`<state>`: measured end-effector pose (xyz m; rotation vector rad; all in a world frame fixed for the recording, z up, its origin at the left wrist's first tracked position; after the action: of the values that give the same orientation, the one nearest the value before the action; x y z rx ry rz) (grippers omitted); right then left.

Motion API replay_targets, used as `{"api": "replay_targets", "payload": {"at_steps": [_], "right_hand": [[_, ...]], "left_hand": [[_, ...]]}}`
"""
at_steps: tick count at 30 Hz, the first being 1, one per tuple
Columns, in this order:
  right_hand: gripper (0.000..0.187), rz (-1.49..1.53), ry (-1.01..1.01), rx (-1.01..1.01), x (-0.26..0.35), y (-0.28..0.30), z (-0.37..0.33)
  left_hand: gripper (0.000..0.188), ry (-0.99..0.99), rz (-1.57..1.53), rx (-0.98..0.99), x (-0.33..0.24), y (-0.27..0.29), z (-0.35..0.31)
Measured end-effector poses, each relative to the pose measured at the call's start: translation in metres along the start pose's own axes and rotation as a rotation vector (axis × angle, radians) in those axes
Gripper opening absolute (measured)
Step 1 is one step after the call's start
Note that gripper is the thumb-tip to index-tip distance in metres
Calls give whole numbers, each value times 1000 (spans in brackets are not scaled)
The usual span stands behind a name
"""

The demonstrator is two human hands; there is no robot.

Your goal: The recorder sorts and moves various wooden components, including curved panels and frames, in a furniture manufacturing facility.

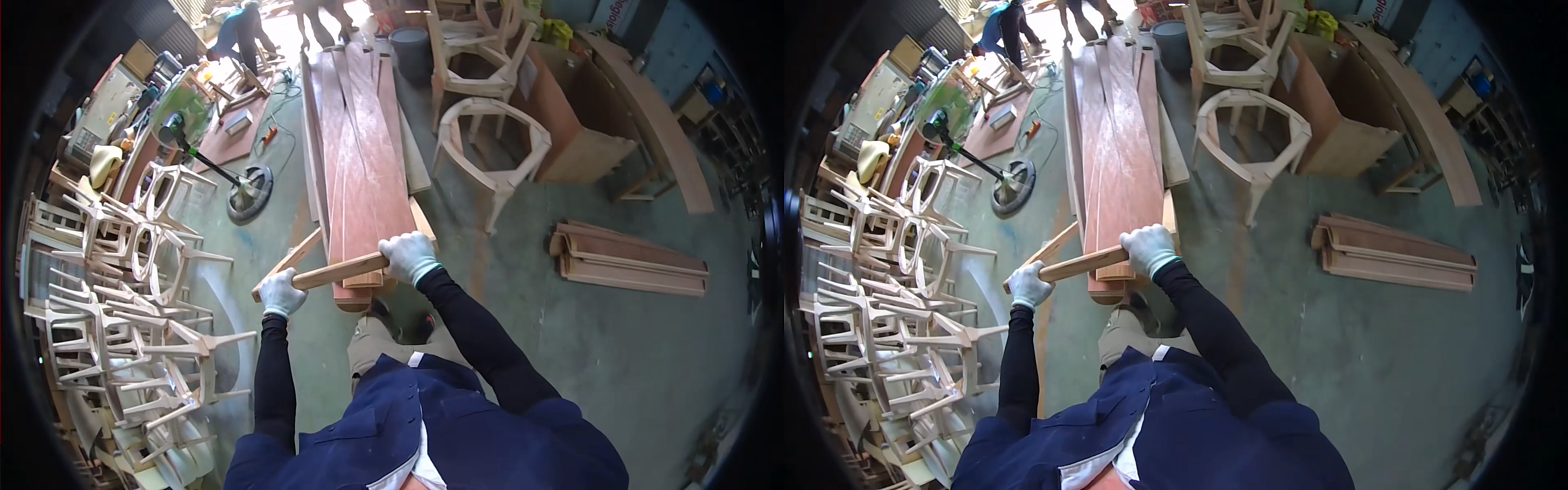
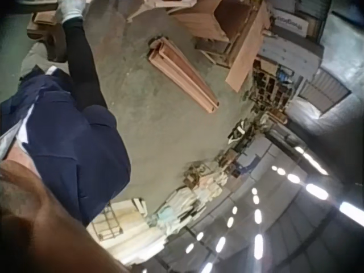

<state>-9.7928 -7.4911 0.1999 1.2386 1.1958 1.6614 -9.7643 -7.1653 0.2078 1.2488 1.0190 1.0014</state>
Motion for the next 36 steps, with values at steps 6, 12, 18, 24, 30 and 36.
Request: {"api": "replay_targets", "payload": {"at_steps": [6, 12, 18, 24, 30, 36], "right_hand": [[5, 17, -13, 2, 46, 13, -169], [4, -3, 35, -39, 104, 20, -340], [5, 45, 53, -64, 147, 48, -507], [10, 170, 104, -203, 171, 55, -672], [10, 194, 241, -110, 181, 85, -839], [11, 119, 358, -72, 103, 142, -973]], "left_hand": [[24, -31, 40, 44, -44, 13, -172], [23, 0, 1, -60, -87, 29, -358], [24, 16, 39, -4, -137, 47, -526], [31, 157, -12, 14, -199, 51, -701], [34, 290, -51, 108, -275, 65, -873], [37, 321, 57, 89, -454, 85, -973]]}}
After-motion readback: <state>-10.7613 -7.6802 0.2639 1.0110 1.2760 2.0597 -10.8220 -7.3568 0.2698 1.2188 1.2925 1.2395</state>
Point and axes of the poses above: each hand's wrist, its own z-axis towards the middle knuckle, its own y-axis out of the back of the hand, x = y × z, the point moved 1 cm from there along z, towards the middle knuckle
